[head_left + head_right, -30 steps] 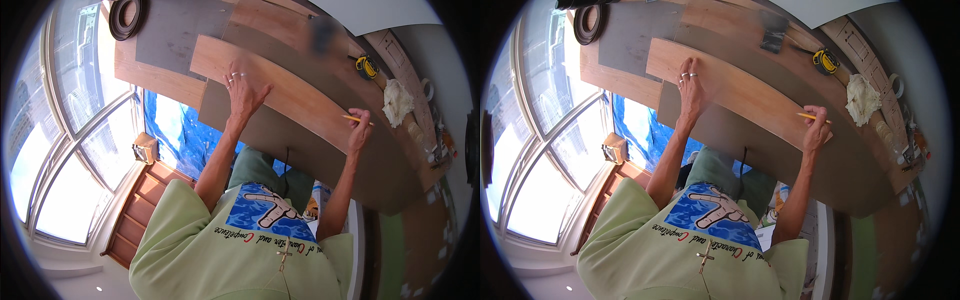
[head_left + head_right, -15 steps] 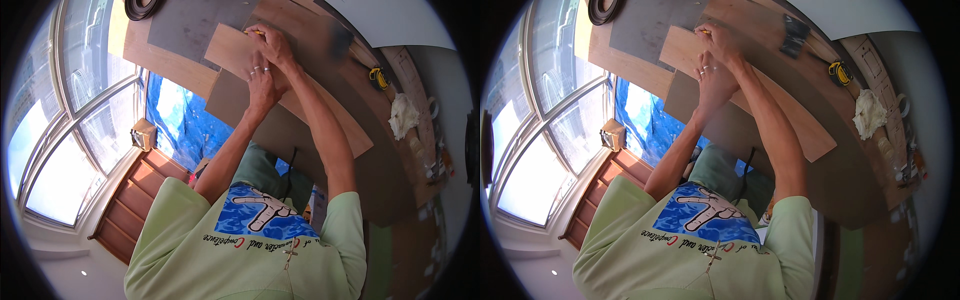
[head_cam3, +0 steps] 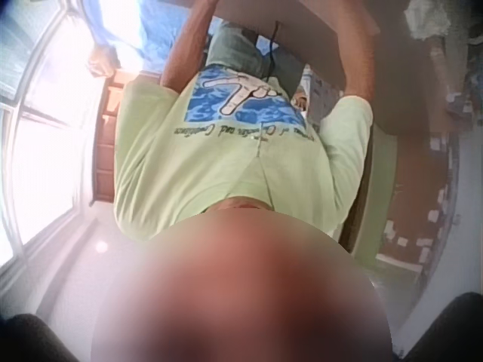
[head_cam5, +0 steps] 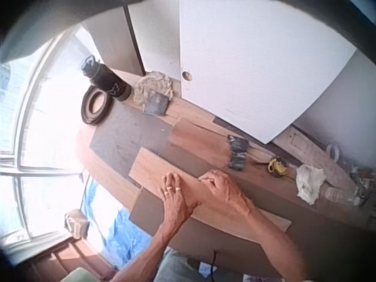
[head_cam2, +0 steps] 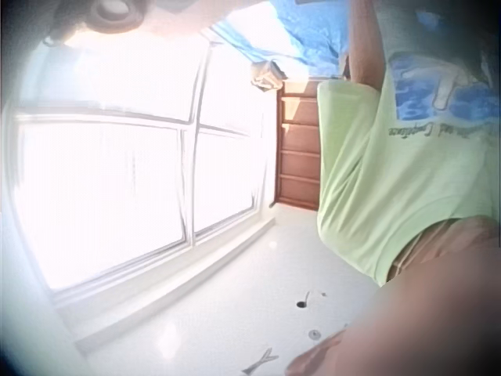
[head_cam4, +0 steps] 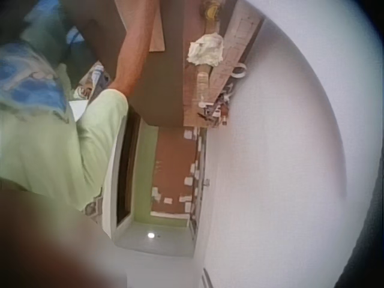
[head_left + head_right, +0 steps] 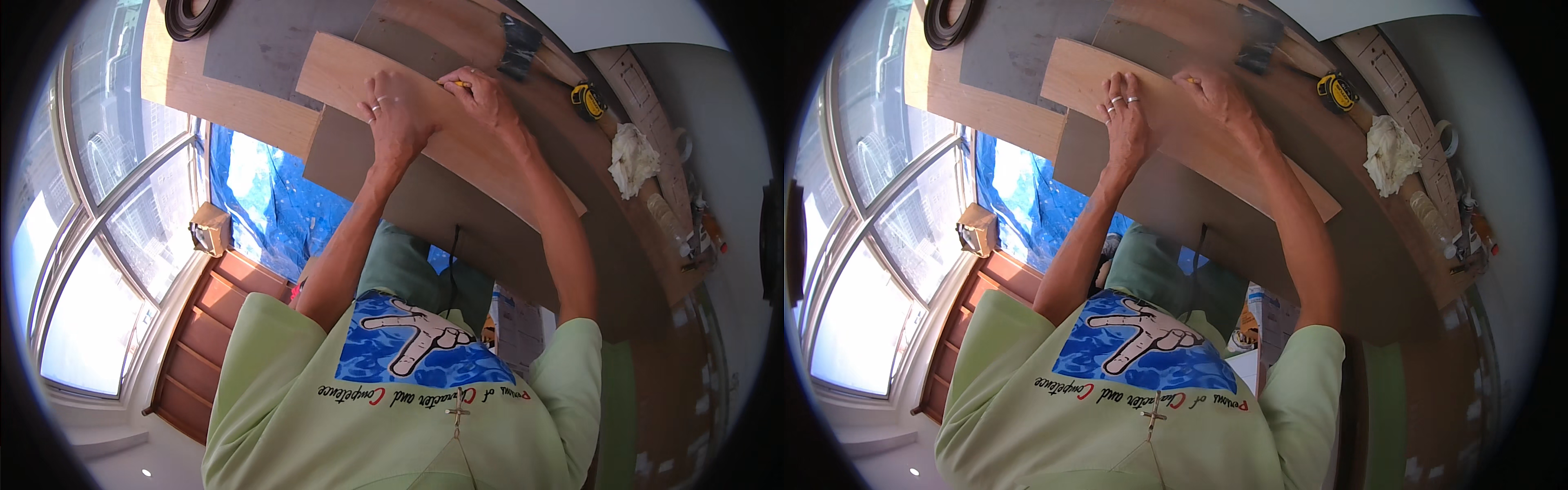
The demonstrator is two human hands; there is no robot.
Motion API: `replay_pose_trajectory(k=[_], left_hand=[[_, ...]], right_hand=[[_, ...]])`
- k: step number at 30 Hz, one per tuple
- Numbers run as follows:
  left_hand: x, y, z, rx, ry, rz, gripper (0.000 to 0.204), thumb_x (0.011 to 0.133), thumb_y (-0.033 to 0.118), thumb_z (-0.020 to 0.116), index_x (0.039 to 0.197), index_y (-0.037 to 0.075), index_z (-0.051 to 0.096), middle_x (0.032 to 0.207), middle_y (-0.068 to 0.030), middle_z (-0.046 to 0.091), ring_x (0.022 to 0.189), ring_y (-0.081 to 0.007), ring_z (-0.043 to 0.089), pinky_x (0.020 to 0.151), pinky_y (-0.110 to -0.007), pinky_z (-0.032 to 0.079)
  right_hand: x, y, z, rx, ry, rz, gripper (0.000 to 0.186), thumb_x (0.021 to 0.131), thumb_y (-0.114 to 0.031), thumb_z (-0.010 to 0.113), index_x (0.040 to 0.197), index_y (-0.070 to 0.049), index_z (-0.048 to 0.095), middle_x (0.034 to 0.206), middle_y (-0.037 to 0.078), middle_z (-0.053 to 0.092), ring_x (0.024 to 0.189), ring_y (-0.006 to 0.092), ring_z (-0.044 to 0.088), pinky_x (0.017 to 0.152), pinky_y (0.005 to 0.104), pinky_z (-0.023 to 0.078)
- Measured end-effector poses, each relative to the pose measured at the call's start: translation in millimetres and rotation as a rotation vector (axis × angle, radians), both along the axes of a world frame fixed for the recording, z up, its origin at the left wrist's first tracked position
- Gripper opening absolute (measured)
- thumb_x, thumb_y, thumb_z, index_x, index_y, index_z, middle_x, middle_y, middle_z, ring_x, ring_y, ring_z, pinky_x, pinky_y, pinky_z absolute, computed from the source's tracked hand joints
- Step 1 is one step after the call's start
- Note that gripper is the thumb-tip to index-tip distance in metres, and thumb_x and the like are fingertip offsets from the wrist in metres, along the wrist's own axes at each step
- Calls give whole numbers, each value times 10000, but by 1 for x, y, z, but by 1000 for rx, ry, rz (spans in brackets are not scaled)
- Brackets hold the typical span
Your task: The person measures a large board with a tape measure and marks it with a pencil. They then place a smaller wooden piece on the board and trace its outline with the pencil. The person retrieves a utility knife from a shelf and prepares to cut the board.
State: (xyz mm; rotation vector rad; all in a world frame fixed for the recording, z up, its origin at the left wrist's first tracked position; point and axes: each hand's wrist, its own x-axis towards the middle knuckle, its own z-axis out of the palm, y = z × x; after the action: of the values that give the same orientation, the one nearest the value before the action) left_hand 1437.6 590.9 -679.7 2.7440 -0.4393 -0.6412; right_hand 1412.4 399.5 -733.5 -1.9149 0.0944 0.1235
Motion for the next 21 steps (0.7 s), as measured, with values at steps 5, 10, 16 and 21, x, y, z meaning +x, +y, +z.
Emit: replay_pose_trajectory(k=[5, 10, 16, 21], left_hand=[[-1, 0, -1, -43, -9, 37, 1135, 668, 261, 907, 1518, -25, 211, 1565, -267, 192, 1481, -465, 126, 1111, -703, 216], [-1, -1, -4, 6, -33, 6, 1120, 678, 277, 902, 1516, -25, 223, 1570, -274, 197, 1479, -467, 135, 1112, -701, 216], [-1, -1, -2, -28, -23, 31, 1091, 675, 233, 889, 1499, -49, 232, 1556, -260, 193, 1467, -485, 127, 1094, -710, 226], [0, 0, -5, 49, -59, -4, 1118, 657, 256, 903, 1491, -59, 229, 1527, -250, 245, 1454, -480, 146, 1076, -715, 237]], right_hand=[[-147, -82, 55, -159, 245, -137, 134, 955, -110, 623, 1060, -50, 680, 956, 113, 687, 836, 256, 669, 714, 345, 517], [-186, -117, 88, -365, 388, -84, 94, 951, -107, 602, 993, -43, 656, 914, 123, 667, 821, 293, 646, 730, 385, 512], [-72, -61, 57, -421, 206, 138, 129, 946, -141, 562, 903, -34, 620, 867, 144, 650, 859, 355, 620, 764, 451, 501], [63, 21, 23, -297, -48, 218, 158, 945, -178, 562, 930, -41, 640, 901, 154, 674, 865, 355, 637, 762, 443, 504]])
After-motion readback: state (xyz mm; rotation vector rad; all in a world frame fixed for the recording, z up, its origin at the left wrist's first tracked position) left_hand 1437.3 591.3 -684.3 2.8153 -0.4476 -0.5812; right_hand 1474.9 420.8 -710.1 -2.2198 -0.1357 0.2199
